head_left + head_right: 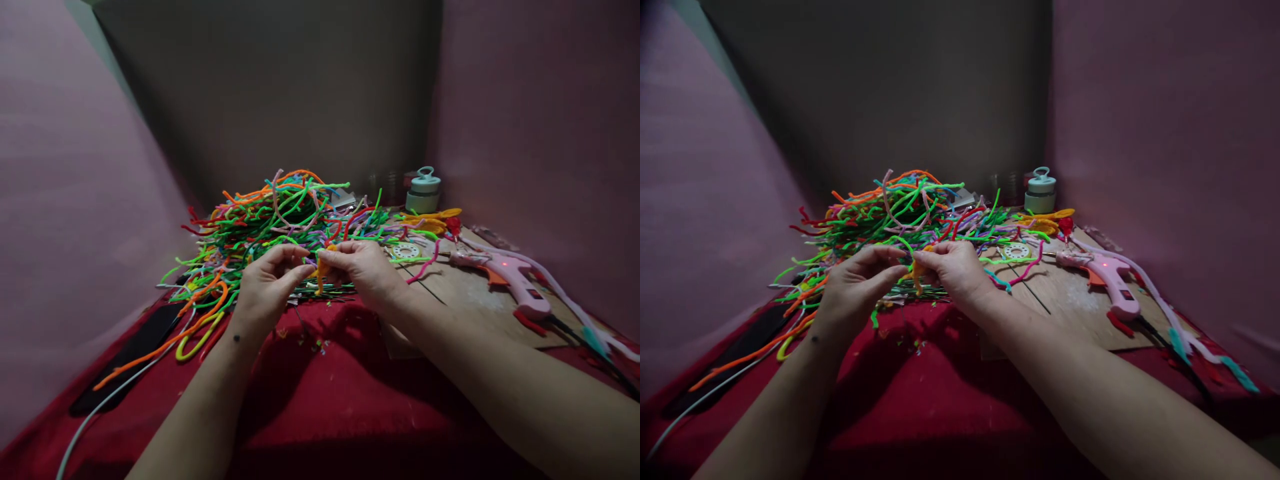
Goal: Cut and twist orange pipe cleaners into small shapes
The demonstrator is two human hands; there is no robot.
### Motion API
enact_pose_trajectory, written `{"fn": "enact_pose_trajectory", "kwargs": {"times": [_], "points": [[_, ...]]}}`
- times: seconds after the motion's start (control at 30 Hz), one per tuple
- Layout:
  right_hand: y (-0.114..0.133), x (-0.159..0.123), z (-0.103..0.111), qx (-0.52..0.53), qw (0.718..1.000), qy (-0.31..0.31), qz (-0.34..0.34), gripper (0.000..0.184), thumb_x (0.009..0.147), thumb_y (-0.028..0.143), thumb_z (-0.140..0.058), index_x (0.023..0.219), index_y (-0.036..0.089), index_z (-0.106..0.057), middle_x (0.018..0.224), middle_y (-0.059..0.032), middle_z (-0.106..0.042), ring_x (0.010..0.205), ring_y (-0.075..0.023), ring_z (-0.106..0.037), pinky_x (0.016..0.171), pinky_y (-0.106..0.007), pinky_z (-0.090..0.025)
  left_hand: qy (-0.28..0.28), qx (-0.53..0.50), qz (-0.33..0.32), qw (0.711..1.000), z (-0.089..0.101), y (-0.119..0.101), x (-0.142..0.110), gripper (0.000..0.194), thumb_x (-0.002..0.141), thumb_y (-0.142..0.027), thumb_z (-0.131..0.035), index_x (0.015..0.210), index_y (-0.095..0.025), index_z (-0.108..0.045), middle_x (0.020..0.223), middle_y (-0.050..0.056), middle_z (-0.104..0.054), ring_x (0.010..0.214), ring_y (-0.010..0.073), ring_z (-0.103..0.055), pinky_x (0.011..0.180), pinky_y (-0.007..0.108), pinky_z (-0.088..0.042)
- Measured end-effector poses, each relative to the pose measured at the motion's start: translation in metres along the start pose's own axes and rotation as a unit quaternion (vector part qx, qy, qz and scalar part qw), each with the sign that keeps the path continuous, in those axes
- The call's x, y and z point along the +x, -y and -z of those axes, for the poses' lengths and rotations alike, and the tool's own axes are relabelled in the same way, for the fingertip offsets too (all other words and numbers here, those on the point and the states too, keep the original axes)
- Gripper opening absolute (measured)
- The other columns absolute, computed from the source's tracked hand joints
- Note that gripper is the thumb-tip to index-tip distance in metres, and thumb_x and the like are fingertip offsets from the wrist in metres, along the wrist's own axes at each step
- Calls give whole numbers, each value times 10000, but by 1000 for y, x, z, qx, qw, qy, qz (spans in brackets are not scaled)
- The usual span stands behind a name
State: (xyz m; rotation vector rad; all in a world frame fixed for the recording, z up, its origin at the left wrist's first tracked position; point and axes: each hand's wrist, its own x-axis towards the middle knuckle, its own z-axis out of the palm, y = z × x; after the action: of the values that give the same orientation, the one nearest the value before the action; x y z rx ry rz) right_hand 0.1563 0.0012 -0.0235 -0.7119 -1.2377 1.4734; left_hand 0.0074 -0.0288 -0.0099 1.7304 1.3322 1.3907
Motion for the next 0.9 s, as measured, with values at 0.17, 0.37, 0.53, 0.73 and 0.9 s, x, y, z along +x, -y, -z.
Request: {"fn": "enact_pose_trajectory", "kwargs": {"times": [0.17, 0.37, 0.53, 0.73, 0.9], "points": [[-2, -3, -2, -20, 999, 33, -2, 238, 661, 277, -635, 511, 119, -539, 444, 35, -488, 407, -46, -405, 429, -196, -301, 17, 40, -5, 999, -10, -5, -9, 109, 667, -253, -644, 688, -163, -588, 648, -17, -557, 560, 87, -472, 512, 187, -378], [-4, 3, 1, 26, 998, -7, -52, 171, 655, 249, -642, 571, 123, -562, 479, 24, -541, 386, -61, -461, 405, -195, -342, 26, -40, 15, 999, -5, -8, -9, 112, 703, -264, -611, 688, -183, -535, 533, -55, -450, 441, 58, -346, 414, 171, -271], [-6, 7, 4, 53, 995, -3, -86, 132, 655, 221, -642, 598, 123, -574, 500, 16, -557, 372, -63, -472, 396, -196, -367, -114, -5, 38, 993, 10, -1, 3, 264, 753, -367, -549, 584, -165, -548, 495, -26, -473, 450, 75, -391, 424, 181, -296], [-10, 4, 4, 54, 997, 40, -44, 182, 631, 262, -667, 588, 127, -552, 494, 30, -533, 383, -44, -415, 405, -191, -315, 114, 3, 91, 989, 5, -2, 1, 183, 671, -345, -642, 694, -164, -644, 639, -9, -606, 573, 105, -511, 545, 195, -380], [-11, 4, 2, 80, 995, 59, -28, 189, 616, 276, -662, 579, 121, -559, 511, 25, -527, 421, -51, -415, 441, -205, -313, 133, -51, 125, 982, -2, 0, -2, 189, 661, -325, -660, 643, -142, -619, 586, -11, -570, 520, 79, -465, 513, 191, -355]]}}
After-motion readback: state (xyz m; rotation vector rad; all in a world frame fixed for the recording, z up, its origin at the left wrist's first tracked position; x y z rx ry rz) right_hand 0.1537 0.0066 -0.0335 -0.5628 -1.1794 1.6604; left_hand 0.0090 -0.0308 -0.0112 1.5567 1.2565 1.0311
